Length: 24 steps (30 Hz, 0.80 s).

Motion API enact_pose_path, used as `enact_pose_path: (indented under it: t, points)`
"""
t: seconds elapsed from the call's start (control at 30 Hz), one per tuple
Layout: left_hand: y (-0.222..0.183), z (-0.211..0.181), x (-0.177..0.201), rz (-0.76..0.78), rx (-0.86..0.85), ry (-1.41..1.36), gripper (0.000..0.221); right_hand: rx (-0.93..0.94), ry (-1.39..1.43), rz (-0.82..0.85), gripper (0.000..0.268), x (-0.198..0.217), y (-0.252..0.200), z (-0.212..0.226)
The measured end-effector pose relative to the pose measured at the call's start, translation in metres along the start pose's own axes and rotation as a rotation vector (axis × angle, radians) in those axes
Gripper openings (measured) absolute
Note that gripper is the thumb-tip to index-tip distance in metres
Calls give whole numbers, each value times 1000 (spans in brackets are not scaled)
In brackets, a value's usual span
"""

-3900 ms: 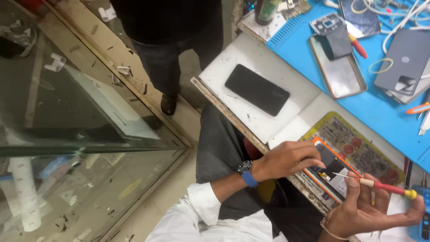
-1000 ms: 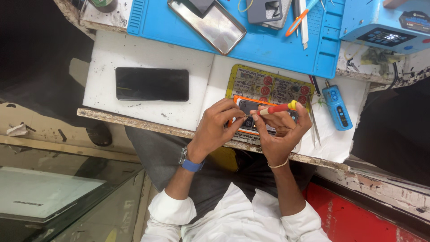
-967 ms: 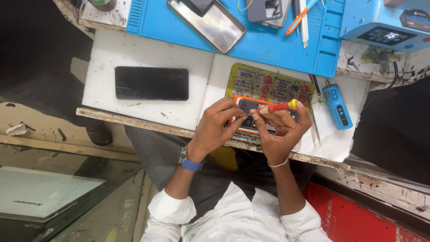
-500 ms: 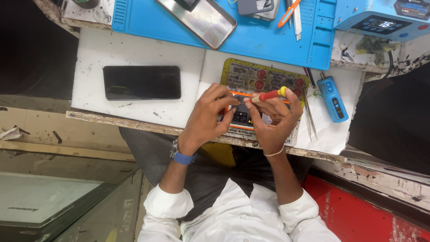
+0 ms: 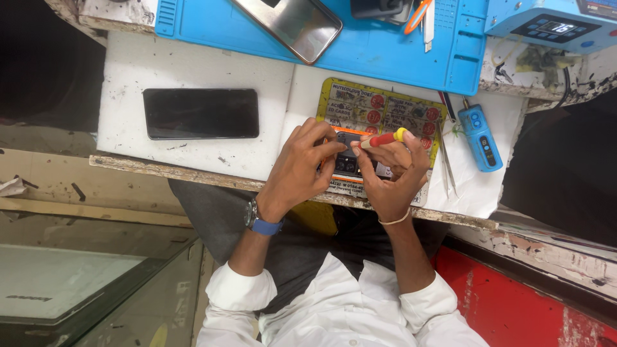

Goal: The person uses a screwdriver to remove screws from the internal frame of a mobile phone and then detaches a ribbon cable connector.

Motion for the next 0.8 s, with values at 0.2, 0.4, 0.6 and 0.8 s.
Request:
enact_pose_path:
  t: [0.2, 0.4, 0.6, 0.8]
  points:
    - [-1, -3, 0, 7, -32, 64, 25, 12, -20, -16, 79, 0, -2, -2]
    - [-4, 1, -1, 18, -9, 73, 26, 18, -26, -4, 78, -1, -3, -2]
    - [-5, 4, -2, 22, -11, 79, 25, 38, -11, 19, 75, -4, -2, -2]
    - [-5, 3, -1, 17, 1, 62, 25, 70, -25, 28, 75, -4, -1, 2]
Point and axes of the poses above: each hand's wrist, its own y-axis towards the middle knuckle, its own x-axis out of the back of the hand, z = x × y, the point moved 8 cm from there along y, towards the middle knuckle, and after that the axes turned 8 degrees about -y, right-handed, at the moved point
